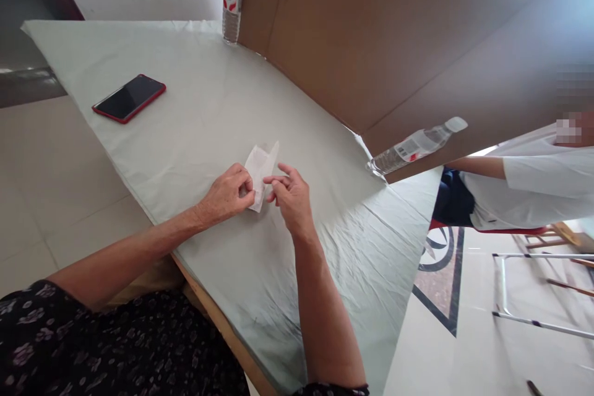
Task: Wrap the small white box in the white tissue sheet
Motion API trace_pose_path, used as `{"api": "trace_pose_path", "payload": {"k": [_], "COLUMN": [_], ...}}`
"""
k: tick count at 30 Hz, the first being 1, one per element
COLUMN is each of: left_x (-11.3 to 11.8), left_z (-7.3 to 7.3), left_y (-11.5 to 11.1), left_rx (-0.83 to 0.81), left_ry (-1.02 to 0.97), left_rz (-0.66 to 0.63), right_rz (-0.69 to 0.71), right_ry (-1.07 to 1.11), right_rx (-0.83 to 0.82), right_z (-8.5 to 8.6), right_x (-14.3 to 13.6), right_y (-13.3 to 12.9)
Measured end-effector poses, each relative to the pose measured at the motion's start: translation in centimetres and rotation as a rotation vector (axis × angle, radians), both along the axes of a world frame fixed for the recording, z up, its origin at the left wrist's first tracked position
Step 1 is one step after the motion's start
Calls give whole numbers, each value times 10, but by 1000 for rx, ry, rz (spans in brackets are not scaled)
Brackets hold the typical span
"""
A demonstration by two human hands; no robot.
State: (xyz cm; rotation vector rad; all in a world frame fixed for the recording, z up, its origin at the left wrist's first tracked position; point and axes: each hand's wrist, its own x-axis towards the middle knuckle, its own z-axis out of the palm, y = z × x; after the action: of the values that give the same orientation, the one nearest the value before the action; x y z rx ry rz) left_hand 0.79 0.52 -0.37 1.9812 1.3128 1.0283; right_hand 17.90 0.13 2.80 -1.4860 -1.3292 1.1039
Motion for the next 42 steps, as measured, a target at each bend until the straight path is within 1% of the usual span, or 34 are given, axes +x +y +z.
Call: {"api": "trace_pose_path", "payload": {"k": [2,3,7,10,13,17,21,24,27,31,34,37,39,42], "left_x": [0,-1,-2,-2,-2,-3,-4,-4,-5,-5,-6,-7,-7,-7], "left_z": [-4,-6,-9,-10,-11,-10,-9,-10,-12,-13,-12,-11,-10,-9], "left_y": [0,0,0,0,-1,-3,-1,1,2,3,4,3,1,0], "left_rx": [37,47,65,77,74,68,75,75,72,79,54,8,7,89], "left_ry": [-22,-31,-47,-46,-43,-6,64,125,146,131,100,71,66,122], "left_rz": [-6,-11,-14,-23,-22,24,-4,-32,-51,-100,-118,-96,-76,-53], "right_rz": [-122,-149,-121,-92,-67,-41,-52,-25,0,3,25,43,50,78], "right_ry": [24,28,11,6,14,32,66,100,103,62,20,-20,-50,-91], "right_rx": [13,-12,-193,-248,-237,-236,-243,-254,-263,-254,-240,-226,-221,-193], "right_z": [-6,-8,-17,-21,-23,-24,-22,-20,-20,-20,-21,-22,-23,-27], "right_x": [9,13,17,11,4,0,4,8,11,6,1,-3,-4,-3], "right_y": [7,10,21,30,41,50,47,42,39,43,50,56,60,65]}}
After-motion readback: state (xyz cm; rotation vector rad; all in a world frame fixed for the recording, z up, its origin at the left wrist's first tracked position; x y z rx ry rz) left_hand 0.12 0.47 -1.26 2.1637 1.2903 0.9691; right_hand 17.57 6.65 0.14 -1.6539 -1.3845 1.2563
